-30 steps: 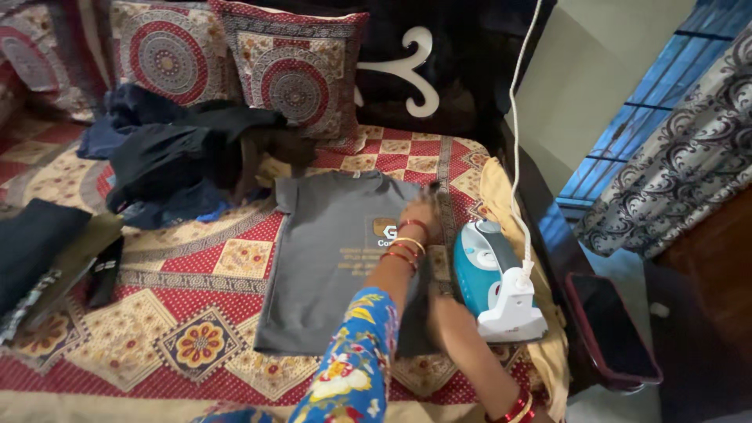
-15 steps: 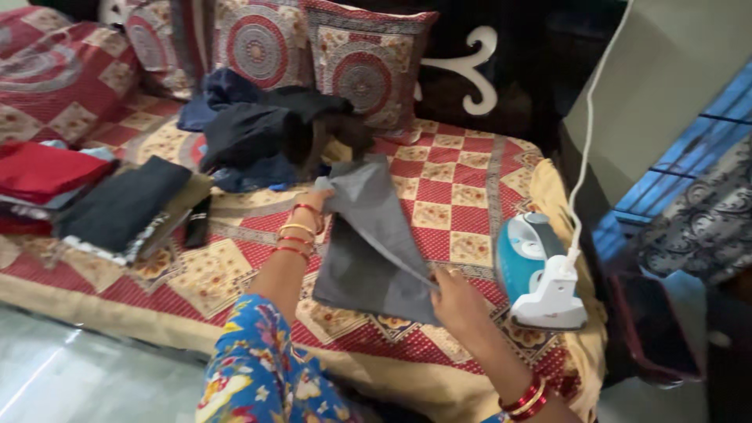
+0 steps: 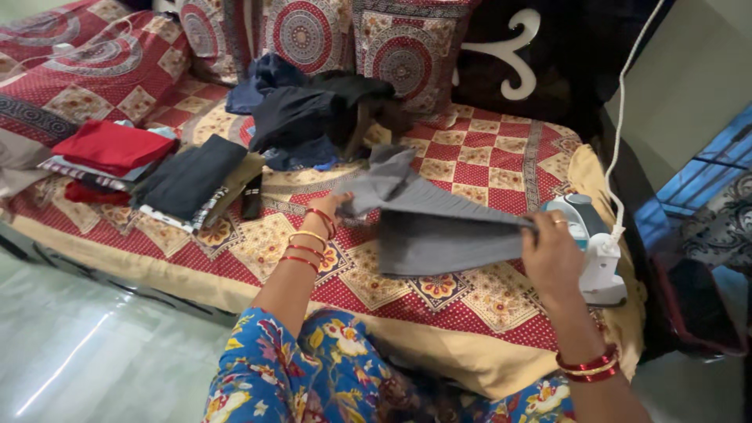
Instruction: The person irons a dark-colored t-shirt and a gray t-shirt on a bed using a steam iron. They smooth the fabric, move the iron back and forth, and fold the shirts after ironing.
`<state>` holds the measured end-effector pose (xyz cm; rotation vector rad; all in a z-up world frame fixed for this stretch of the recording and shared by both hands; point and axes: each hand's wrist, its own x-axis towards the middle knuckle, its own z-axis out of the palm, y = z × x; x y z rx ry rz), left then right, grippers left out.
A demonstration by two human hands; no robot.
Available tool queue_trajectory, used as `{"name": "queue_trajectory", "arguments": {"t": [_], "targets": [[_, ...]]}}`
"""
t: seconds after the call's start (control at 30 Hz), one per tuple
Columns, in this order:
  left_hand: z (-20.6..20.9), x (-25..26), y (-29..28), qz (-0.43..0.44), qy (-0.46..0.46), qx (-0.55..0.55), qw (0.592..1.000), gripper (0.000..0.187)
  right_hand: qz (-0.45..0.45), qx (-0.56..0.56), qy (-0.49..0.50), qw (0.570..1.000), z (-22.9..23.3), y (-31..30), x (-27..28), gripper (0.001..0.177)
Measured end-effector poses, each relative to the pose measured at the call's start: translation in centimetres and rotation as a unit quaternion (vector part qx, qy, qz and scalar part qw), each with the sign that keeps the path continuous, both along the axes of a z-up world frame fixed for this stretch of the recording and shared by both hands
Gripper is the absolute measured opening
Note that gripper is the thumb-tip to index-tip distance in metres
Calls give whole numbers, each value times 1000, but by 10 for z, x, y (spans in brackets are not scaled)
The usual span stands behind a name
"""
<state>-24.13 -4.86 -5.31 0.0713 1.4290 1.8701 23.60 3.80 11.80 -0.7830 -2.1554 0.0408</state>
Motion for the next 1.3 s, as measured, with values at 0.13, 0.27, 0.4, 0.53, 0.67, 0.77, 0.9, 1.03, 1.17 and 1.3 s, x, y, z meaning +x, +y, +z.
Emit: {"name": "queue_trajectory", "arguments": {"t": [0.13,0.27,0.4,0.53,0.67,0.77,0.9,1.03,1.17,1.3], "targets": [[13,23,-39,-186,94,-46,977,43,0,25,52,998,8,-3,9,21],[39,37,-74,-317,256,-208,889,50,-8,-8,38,999,0,-2,15,22],[53,44,-72,-335,360,-346,799,62,-6,-10,21,1000,-9,2,13,22],[42,44,-37,-246,367,-381,813,71,-5,-13,23,1000,-16,6,12,21],[25,38,7,-251,386,-455,762,64,-6,-24,9,1000,-20,9,14,21],[9,33,21,-257,403,-444,758,57,-5,-28,7,1000,-21,13,16,21],[3,10,29,-258,477,-354,762,36,6,-57,28,998,-19,20,20,24],[31,-8,41,-129,656,-229,708,32,19,9,67,998,-7,32,17,25],[104,-1,33,22,487,-41,872,40,37,-19,144,989,14,41,18,26],[196,34,4,41,543,39,838,44,-8,5,168,986,46,52,34,20]]}}
